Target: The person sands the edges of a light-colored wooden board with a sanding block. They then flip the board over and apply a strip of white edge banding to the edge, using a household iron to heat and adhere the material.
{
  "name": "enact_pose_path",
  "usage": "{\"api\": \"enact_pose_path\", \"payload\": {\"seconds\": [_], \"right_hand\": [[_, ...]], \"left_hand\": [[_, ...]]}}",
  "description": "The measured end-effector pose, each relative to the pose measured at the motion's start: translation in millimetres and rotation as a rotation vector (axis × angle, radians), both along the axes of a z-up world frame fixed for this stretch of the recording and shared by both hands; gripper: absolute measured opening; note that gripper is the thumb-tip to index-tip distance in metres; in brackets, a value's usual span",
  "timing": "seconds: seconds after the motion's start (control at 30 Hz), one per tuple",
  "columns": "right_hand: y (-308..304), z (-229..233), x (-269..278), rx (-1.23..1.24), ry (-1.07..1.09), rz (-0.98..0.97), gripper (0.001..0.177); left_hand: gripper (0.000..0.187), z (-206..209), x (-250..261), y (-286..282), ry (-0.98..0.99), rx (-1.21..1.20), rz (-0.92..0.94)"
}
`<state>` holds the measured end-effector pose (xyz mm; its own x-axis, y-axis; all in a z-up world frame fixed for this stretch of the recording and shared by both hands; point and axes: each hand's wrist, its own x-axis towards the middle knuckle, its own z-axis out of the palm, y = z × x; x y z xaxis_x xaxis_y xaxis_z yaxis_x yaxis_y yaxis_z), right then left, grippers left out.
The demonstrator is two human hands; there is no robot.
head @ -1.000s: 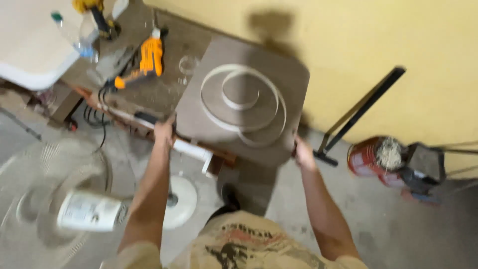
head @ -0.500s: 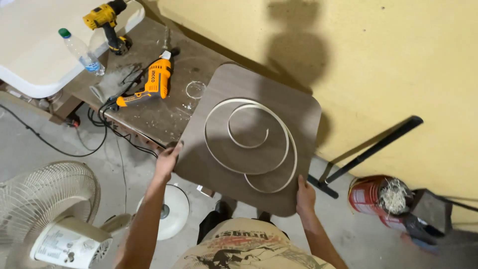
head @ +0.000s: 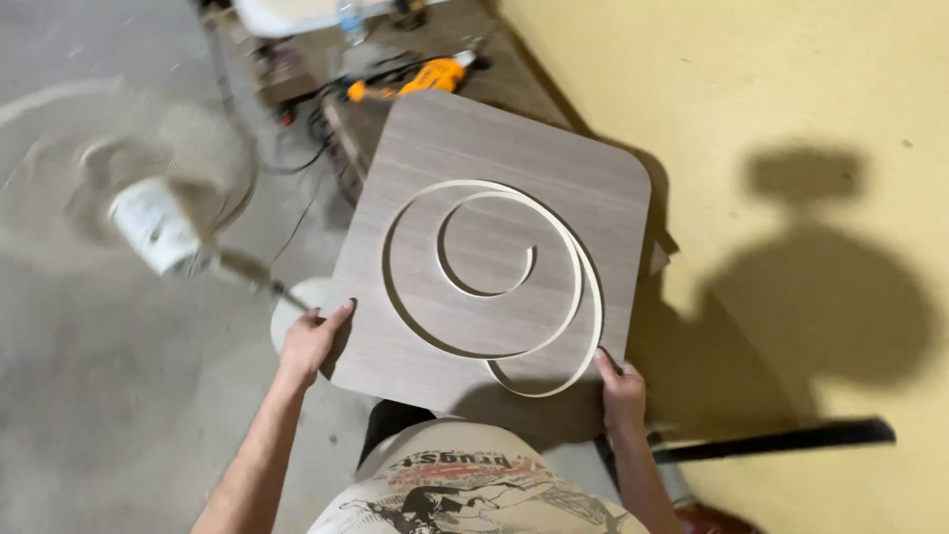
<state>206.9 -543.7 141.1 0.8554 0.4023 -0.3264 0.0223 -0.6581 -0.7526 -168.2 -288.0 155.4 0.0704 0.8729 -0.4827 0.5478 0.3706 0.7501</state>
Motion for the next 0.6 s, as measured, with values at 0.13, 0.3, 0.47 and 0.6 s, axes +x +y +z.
{"api": "enact_pose_path", "payload": {"seconds": [0.13, 0.3, 0.47, 0.6], "right_hand": [[3, 36, -19, 0.072, -0.009, 0.215, 0.090], [5, 47, -57, 0.155, 0.097, 0.403, 0.075], [22, 84, -139, 0.106, 0.162, 0.601, 0.083], [32, 78, -213, 0.102, 0.199, 0.793, 0.086]], "left_hand": [[0.073, 0, -45, -98, -0.024, 0.037, 0.327], [0.076, 5, -101, -208, -0.042, 0.050, 0.638], [0.068, -9, -164, -295, -0.075, 0.083, 0.934], [0.058, -27, -224, -353, -0.066, 0.128, 1.148]]}}
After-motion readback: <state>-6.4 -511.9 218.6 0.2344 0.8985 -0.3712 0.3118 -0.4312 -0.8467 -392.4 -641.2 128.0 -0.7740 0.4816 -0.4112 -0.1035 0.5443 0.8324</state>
